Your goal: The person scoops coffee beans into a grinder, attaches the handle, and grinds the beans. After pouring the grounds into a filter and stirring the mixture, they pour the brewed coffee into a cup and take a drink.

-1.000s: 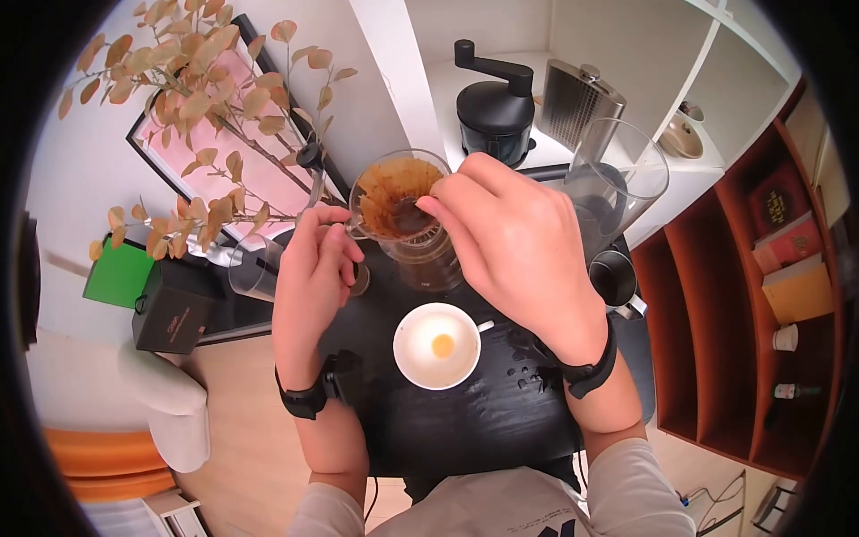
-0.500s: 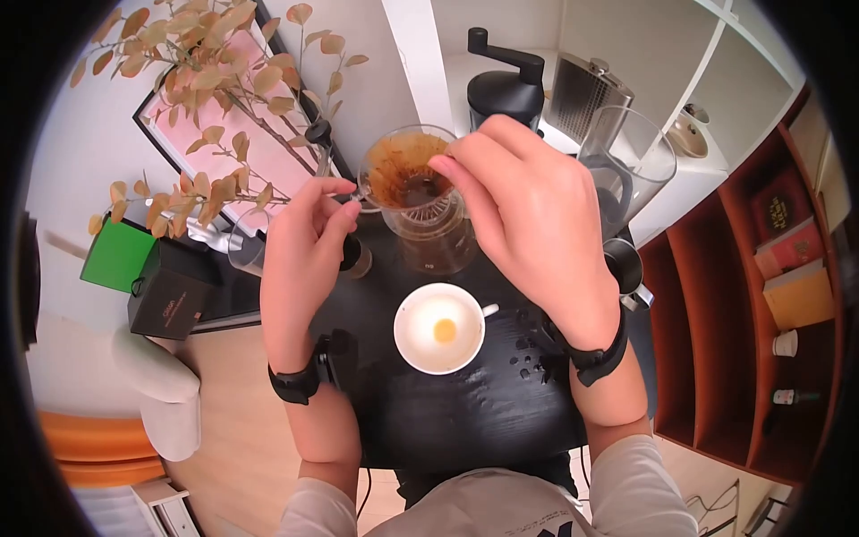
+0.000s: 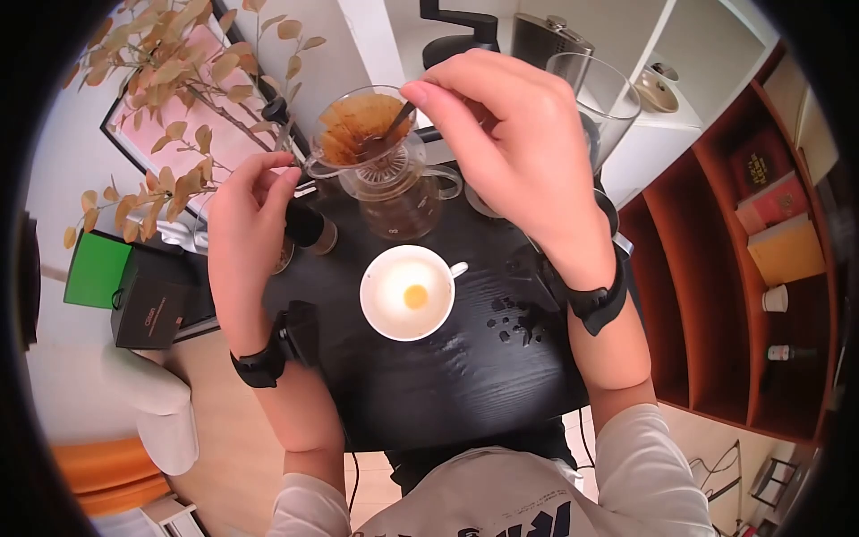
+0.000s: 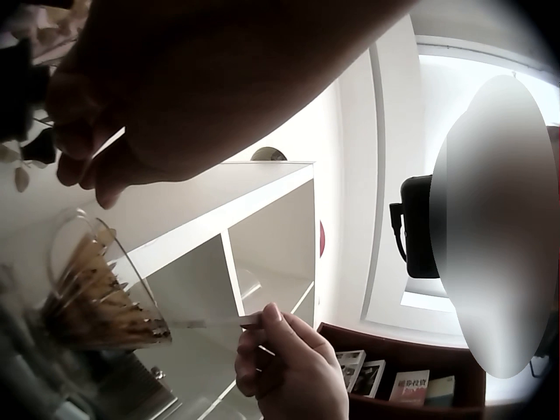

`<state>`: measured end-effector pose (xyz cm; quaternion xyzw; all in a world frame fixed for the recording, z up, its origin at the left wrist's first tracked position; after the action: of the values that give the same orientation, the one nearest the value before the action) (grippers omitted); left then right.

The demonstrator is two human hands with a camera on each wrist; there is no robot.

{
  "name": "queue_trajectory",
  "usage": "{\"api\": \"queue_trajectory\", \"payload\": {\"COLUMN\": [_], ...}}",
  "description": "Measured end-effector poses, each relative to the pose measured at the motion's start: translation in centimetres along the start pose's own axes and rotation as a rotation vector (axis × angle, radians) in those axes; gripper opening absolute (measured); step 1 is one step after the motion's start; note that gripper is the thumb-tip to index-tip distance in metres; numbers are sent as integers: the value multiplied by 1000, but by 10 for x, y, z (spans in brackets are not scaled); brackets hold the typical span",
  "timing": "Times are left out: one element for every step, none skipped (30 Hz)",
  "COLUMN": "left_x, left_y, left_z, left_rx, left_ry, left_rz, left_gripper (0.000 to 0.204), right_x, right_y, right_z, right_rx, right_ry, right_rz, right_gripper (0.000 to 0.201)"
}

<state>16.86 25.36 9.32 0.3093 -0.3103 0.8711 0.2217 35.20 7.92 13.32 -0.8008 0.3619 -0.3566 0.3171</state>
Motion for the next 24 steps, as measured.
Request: {"api": "queue_trajectory", "payload": {"left_x": [0, -1, -1, -2, -3, -3, -3, -2, -4, -4, -4, -3, -5, -6, -6, -5, -6, -6, -6, -6, -7, -8, -8, -7], "left_y": [0, 0, 0, 0, 0, 0, 0, 0, 1, 0, 2, 3, 4, 4, 4, 3, 3, 4, 3, 3, 3, 4, 4, 4], "left_z": [-1, -2, -3, -3, -3, -3, -2, -1, -2, 0, 2, 1, 3, 5, 7, 6, 8, 11, 12, 14, 14, 14, 15, 16], "left_rx": [15, 32, 34, 35, 34, 35, 29, 23, 26, -26, -76, -74, -113, -153, -180, -184, -203, -221, -194, -208, -223, -236, -237, -245], "left_ry": [-23, -49, -47, -45, -45, -45, -47, -51, -58, -74, -92, -103, -100, -97, -107, -116, -110, -102, -78, -84, -85, -85, -82, -87], "left_rz": [-7, -14, -21, -31, -38, -39, -35, -32, -30, -2, 30, 45, 54, 63, 73, 91, 91, 87, 85, 93, 92, 90, 88, 96], "left_gripper": [21, 23, 23, 23, 23, 23, 23, 22, 22, 22, 22, 22, 22, 22, 21, 21, 21, 21, 22, 22, 23, 24, 25, 25], "right_x": [0, 1, 0, 0, 0, 0, 0, 2, 2, 2, 4, 6, 7, 8, 11, 13, 13, 12, 10, 9, 7, 6, 4, 3], "right_y": [2, 3, 5, 7, 8, 8, 7, 6, 7, 6, 5, 6, 5, 4, 4, 3, 3, 3, 3, 3, 4, 5, 6, 6], "right_z": [4, 7, 9, 10, 11, 10, 9, 8, 6, 4, 0, -2, -3, -6, -8, -9, -10, -11, -12, -12, -9, -8, -8, -8], "right_rx": [-22, -24, -21, -18, -20, -14, -5, -3, 13, 35, 46, 33, 25, 45, 51, 58, 76, 86, 90, 96, 94, 101, 97, 92], "right_ry": [-2, 3, 3, 0, 1, 23, 44, 39, 114, 186, 172, 202, 234, 225, 224, 224, 226, 221, 225, 231, 265, 262, 273, 284], "right_rz": [-19, -19, -24, -29, -31, -58, -85, -85, -116, -147, -146, -160, -173, -169, -142, -112, -101, -94, -88, -76, -82, -71, -67, -64], "right_gripper": [12, 12, 12, 13, 13, 12, 11, 11, 11, 10, 10, 9, 9, 9, 8, 8, 8, 8, 9, 9, 9, 9, 8, 7]}}
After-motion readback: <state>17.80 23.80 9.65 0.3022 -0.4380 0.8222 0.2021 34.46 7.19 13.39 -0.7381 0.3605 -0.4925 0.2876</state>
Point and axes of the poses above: each hand's wrist, its own y-axis away from the middle knuckle, its own x-axis out of the back of the hand, z = x × y, the point moved 8 cm from there along -y, towards the middle knuckle, and after that the axes turned 1 degree about y, right-handed, at the moved point
